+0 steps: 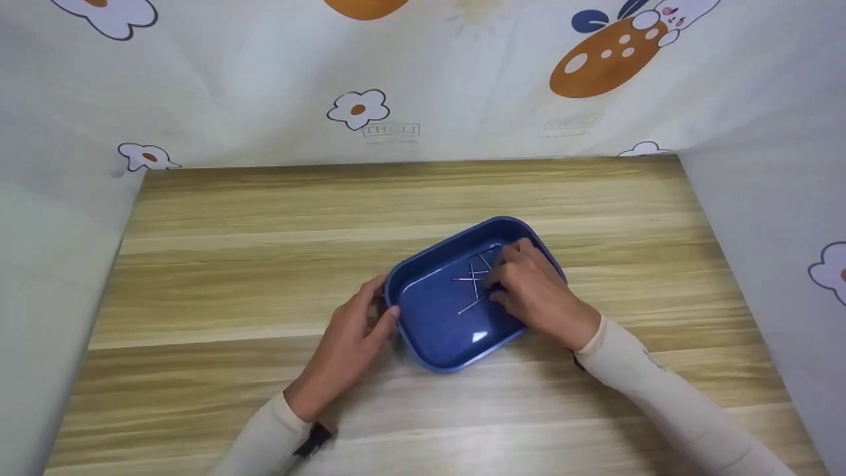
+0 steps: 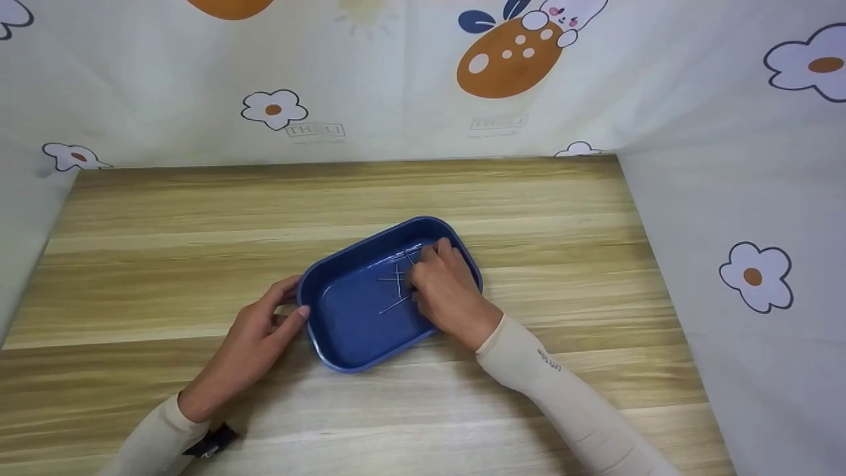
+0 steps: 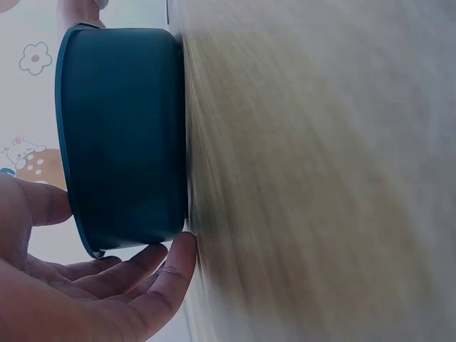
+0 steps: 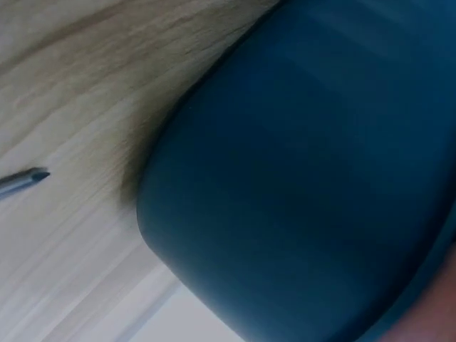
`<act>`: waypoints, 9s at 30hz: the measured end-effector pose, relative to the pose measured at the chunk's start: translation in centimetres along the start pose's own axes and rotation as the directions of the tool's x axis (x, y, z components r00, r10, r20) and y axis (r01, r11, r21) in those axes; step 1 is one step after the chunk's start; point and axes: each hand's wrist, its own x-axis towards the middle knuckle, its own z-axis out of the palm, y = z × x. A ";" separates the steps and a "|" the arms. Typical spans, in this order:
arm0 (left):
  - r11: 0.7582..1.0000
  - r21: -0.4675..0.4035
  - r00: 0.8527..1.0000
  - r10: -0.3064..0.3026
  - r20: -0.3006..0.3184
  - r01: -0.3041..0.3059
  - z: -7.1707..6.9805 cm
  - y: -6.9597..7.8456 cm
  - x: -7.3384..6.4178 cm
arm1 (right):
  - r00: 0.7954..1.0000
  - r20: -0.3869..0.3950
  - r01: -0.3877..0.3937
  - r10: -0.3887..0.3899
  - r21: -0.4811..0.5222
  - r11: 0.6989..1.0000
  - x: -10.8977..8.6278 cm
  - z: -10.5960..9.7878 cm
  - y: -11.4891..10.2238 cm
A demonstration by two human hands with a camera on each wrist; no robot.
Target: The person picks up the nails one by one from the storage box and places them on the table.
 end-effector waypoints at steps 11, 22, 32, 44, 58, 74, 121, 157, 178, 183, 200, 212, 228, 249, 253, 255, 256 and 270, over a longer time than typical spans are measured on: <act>1.000 0.023 1.000 0.010 -0.002 -0.010 0.0 0.1 0.0 | 1.000 -0.014 0.021 -0.022 -0.016 1.000 0.2 0.3 0.1; 0.999 0.035 0.999 0.035 -0.011 -0.034 0.0 0.2 0.0 | 0.999 -0.010 0.039 -0.040 -0.034 0.999 0.3 0.3 0.0; 0.999 0.028 1.000 0.022 -0.011 -0.022 0.0 0.2 0.0 | 0.998 -0.020 0.053 -0.052 0.022 0.998 0.2 -0.6 -0.2; 1.000 0.002 1.000 0.002 0.006 -0.002 0.0 0.2 0.0 | 0.998 -0.063 0.017 -0.014 0.048 0.999 -0.6 -1.8 -0.4; 1.000 0.013 1.000 0.005 -0.011 -0.005 0.0 0.0 0.0 | 0.992 -0.122 -0.008 0.017 0.075 0.997 -2.0 -2.8 -0.4; 1.000 0.005 1.000 0.026 -0.011 -0.026 0.1 0.1 0.1 | 0.988 -0.147 -0.036 0.055 0.128 0.991 -3.8 -3.7 -0.6; 0.997 0.068 0.999 0.027 -0.019 -0.026 0.0 0.0 0.1 | 0.956 -0.268 -0.090 0.122 0.127 0.988 -8.6 -4.3 1.6; 0.994 0.102 0.999 0.043 -0.025 -0.040 0.2 -0.1 0.1 | 0.926 -0.294 -0.159 0.235 0.260 0.952 -12.5 -4.2 3.1; 0.999 0.052 1.000 0.005 0.000 -0.005 0.0 0.0 0.1 | 0.942 -0.181 -0.226 0.283 0.282 0.932 -13.3 -2.1 2.0; 0.998 0.068 1.000 0.012 -0.005 -0.012 0.0 0.0 0.1 | 0.946 -0.166 -0.225 0.278 0.279 0.933 -13.4 -1.8 1.9; 0.997 0.071 1.000 0.019 -0.004 -0.019 0.1 0.0 0.1 | 0.956 -0.208 -0.163 0.206 0.206 0.965 -13.6 -0.7 1.8; 0.998 0.064 0.999 0.030 -0.014 -0.029 0.1 0.0 0.1 | 0.959 -0.219 -0.142 0.179 0.174 0.975 -13.6 -0.1 1.8; 0.996 0.082 1.000 0.024 -0.018 -0.022 0.1 0.0 -0.1 | 0.962 -0.257 -0.078 0.096 0.080 0.994 -13.7 0.2 1.8; 0.996 0.083 1.000 0.016 -0.017 -0.015 0.2 -0.1 0.0 | 0.953 -0.226 -0.171 0.204 0.155 0.973 -13.8 -0.8 2.0; 0.998 0.067 1.000 0.008 -0.014 -0.007 0.2 -0.1 0.1 | 0.943 -0.246 -0.169 0.223 0.223 0.960 -13.6 -0.9 1.9; 0.998 0.059 1.000 0.005 -0.011 -0.004 0.2 -0.1 0.1 | 0.939 -0.253 -0.170 0.235 0.253 0.952 -13.4 -1.1 1.9; 0.998 0.059 1.000 0.003 -0.010 -0.002 0.2 -0.1 0.1 | 0.936 -0.253 -0.175 0.245 0.269 0.947 -13.3 -1.2 1.9; 0.998 0.056 1.000 -0.016 -0.007 0.016 0.1 0.0 0.1 | 0.885 -0.366 -0.159 0.289 0.346 0.925 -11.5 -2.3 1.6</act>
